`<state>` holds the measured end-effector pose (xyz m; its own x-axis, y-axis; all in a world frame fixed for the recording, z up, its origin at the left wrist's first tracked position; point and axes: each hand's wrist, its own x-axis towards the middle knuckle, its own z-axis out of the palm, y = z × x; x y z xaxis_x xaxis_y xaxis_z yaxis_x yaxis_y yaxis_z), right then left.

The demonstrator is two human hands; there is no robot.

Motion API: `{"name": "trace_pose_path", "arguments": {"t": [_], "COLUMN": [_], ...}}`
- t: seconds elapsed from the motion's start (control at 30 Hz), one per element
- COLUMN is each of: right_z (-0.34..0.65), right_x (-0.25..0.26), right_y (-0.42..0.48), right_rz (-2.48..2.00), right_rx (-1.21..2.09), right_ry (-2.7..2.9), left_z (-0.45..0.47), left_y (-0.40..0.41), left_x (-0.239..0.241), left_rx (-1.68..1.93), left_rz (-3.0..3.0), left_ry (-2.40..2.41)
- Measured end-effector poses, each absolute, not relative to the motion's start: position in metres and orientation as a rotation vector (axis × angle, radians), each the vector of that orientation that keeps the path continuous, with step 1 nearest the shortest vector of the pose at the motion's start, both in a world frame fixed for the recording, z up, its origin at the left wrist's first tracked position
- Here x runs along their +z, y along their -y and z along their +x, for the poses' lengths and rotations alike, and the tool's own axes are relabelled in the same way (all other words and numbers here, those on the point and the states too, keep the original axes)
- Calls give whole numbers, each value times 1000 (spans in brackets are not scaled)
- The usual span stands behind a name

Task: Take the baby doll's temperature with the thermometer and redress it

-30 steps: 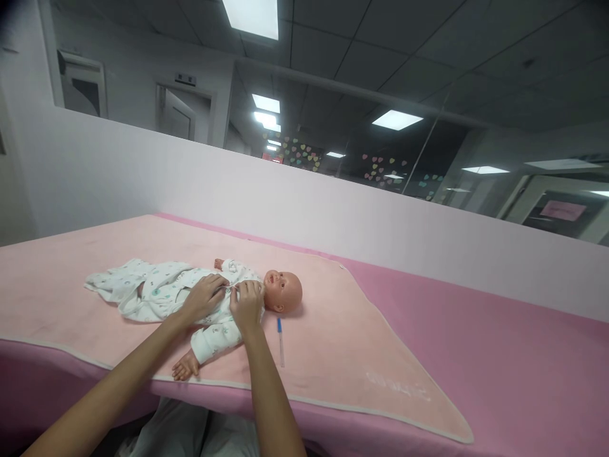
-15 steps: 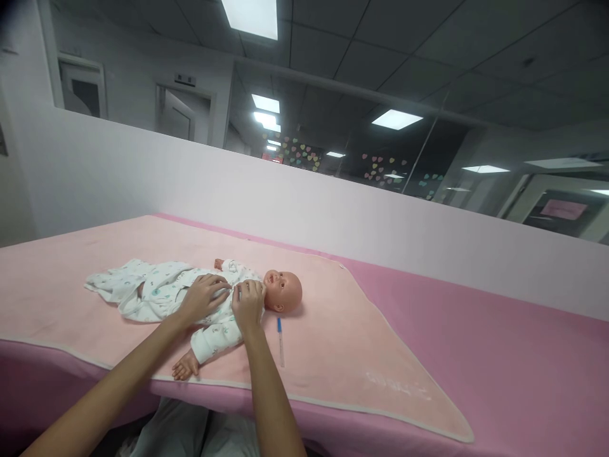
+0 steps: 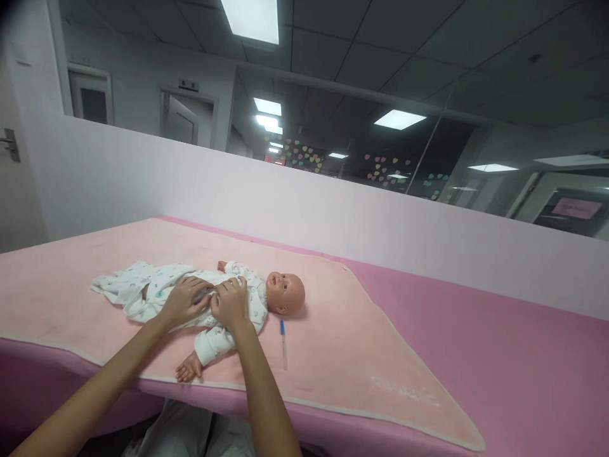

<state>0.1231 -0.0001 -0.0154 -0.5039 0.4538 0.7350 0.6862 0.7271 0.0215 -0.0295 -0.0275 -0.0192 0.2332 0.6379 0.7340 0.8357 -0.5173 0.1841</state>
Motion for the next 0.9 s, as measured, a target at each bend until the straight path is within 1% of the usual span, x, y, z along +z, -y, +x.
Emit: {"name": "trace_pose_path", "arguments": {"t": [0.9], "right_z": [122], "right_x": [-30], "right_y": [-6], "right_rz": [-960], "right_rx": [-344], "right_ry": [1991], "left_z": [-21], "left_y": [28], "left_x": [-26], "left_rx": [-1213], "left_rz": [-2105], "left_ry": [1469]}}
